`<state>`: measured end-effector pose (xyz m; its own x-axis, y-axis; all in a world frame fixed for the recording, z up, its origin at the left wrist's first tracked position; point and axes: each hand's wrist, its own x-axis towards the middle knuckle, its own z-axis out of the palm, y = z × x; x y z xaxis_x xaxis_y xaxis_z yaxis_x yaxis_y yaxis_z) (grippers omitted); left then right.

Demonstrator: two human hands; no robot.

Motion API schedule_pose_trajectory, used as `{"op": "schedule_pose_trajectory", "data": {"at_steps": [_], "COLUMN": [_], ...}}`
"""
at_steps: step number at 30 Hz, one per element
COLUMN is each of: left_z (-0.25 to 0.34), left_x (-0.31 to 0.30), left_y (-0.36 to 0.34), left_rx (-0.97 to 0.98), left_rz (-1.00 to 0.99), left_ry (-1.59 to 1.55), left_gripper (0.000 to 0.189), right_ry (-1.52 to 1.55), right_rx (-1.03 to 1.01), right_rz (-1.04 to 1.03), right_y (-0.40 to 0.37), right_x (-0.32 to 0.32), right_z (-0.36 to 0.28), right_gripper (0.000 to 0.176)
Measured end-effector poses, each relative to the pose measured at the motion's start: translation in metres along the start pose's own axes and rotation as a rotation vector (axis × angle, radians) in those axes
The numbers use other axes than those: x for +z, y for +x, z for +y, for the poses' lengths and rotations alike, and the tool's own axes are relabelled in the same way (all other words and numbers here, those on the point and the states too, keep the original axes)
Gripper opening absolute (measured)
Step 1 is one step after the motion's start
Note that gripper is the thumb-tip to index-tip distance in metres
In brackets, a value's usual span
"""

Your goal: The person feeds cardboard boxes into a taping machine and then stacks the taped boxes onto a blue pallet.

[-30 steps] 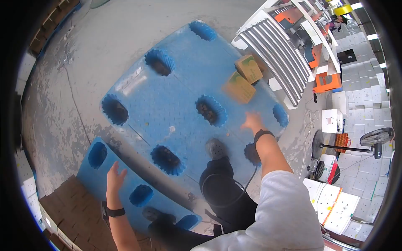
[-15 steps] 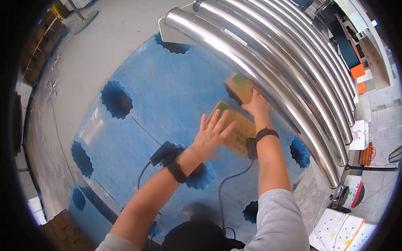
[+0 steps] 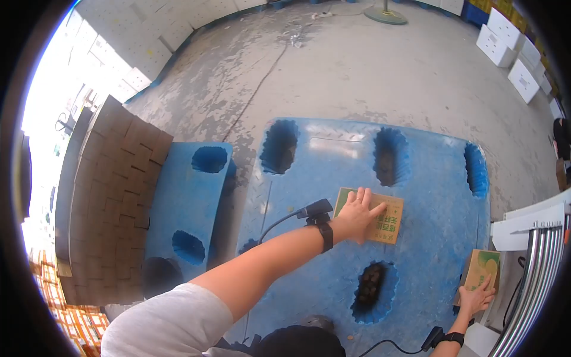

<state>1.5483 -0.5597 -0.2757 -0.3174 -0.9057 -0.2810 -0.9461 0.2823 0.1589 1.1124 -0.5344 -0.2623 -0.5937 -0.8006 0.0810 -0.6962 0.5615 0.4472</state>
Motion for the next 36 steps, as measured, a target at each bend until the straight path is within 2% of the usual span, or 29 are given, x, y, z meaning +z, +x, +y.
{"op": "schedule_pose_trajectory", "data": {"at_steps": [4, 7, 9, 10, 12, 14, 15, 16, 17, 18, 19, 20, 22, 24, 26, 28, 29, 30, 31, 32, 33, 34, 35, 36], "left_z": [-0.195, -0.317, -0.369, -0.385, -0.392, -0.381, -0.374, -0.366, -0.361, -0.354, -0.343, -0.329, -0.316, -0.324, -0.331, -0.347, -0.358, -0.368, -0.381, -0.395, -0.411, -0.431, -0.449, -0.465], "left_x": [-0.028, -0.059, -0.096, -0.110, -0.166, -0.225, -0.259, -0.280, -0.304, -0.333, -0.341, -0.359, -0.370, -0.383, -0.406, -0.424, -0.431, -0.437, -0.444, -0.453, -0.467, -0.473, -0.477, -0.480], "left_y": [-0.127, -0.264, -0.368, -0.420, -0.520, -0.614, -0.657, -0.697, -0.736, -0.769, -0.801, -0.825, -0.868, -0.907, -0.944, -0.976, -0.986, -0.985, -0.976, -0.964, -0.952, -0.938, -0.927, -0.919], "left_rx": [-0.571, -0.809, -0.862, -0.887, -0.926, -0.939, -0.946, -0.975, -1.025, -1.156, -1.200, -1.254, -1.475, -1.770, -1.814, -1.875, -1.946, -1.965, -2.061, -2.148, -2.141, -2.164, -2.197, -2.216], "left_rz": [0.130, 0.152, 0.113, 0.143, 0.081, 0.085, 0.061, 0.104, 0.069, -0.012, 0.007, 0.032, 0.150, 0.144, 0.207, 0.390, 0.508, 0.513, 0.441, 0.361, 0.262, 0.260, 0.167, 0.070], "left_ry": [-0.058, -0.006, -0.031, 0.014, -0.063, -0.158, -0.318, -0.369, -0.618, -0.866, -0.944, -0.841, -0.633, -0.797, -0.729, -0.945, -1.171, -1.176, -0.989, -0.807, -0.593, -0.612, -0.559, -0.507], "left_gripper": [0.100, 0.095, 0.091, 0.090, 0.088, 0.088, 0.090, 0.092, 0.094, 0.095, 0.097, 0.099, 0.097, 0.099, 0.103, 0.106, 0.107, 0.107, 0.107, 0.106, 0.105, 0.105, 0.105, 0.104], "right_ry": [-0.060, -0.123, -0.098, -0.085, -0.058, -0.012, 0.008, 0.010, 0.074, 0.142, 0.207, 0.257, 0.267, 0.154, 0.120, 0.214, 0.207, 0.249, 0.293, 0.250, 0.204, 0.138, 0.063, 0.036], "right_rx": [-0.102, -0.349, -0.712, -0.812, -1.004, -1.178, -1.266, -1.281, -1.302, -1.317, -1.278, -1.233, -1.328, -1.584, -1.600, -1.494, -1.510, -1.594, -1.682, -1.793, -1.875, -1.935, -1.980, -1.987], "right_rz": [0.036, 0.028, 0.080, 0.097, 0.119, 0.176, 0.226, 0.246, 0.176, 0.102, -0.101, -0.303, -0.161, 0.368, 0.323, -0.312, -0.309, -0.302, -0.293, 0.056, 0.421, 0.551, 0.668, 0.659], "right_y": [-0.058, -0.130, -0.182, -0.212, -0.276, -0.342, -0.376, -0.408, -0.442, -0.476, -0.509, -0.540, -0.604, -0.675, -0.728, -0.764, -0.783, -0.803, -0.825, -0.852, -0.879, -0.902, -0.921, -0.937], "right_x": [-0.079, -0.172, -0.240, -0.282, -0.373, -0.464, -0.509, -0.553, -0.597, -0.641, -0.686, -0.728, -0.785, -0.849, -0.906, -0.963, -0.982, -0.996, -1.011, -1.023, -1.035, -1.050, -1.064, -1.084], "right_z": [-0.077, -0.141, -0.189, -0.214, -0.262, -0.302, -0.319, -0.334, -0.348, -0.361, -0.374, -0.387, -0.410, -0.425, -0.460, -0.513, -0.532, -0.550, -0.570, -0.590, -0.610, -0.637, -0.658, -0.672], "right_gripper": [0.102, 0.102, 0.107, 0.107, 0.108, 0.108, 0.107, 0.107, 0.107, 0.107, 0.106, 0.105, 0.106, 0.106, 0.105, 0.102, 0.102, 0.102, 0.101, 0.101, 0.101, 0.100, 0.099, 0.099]}}
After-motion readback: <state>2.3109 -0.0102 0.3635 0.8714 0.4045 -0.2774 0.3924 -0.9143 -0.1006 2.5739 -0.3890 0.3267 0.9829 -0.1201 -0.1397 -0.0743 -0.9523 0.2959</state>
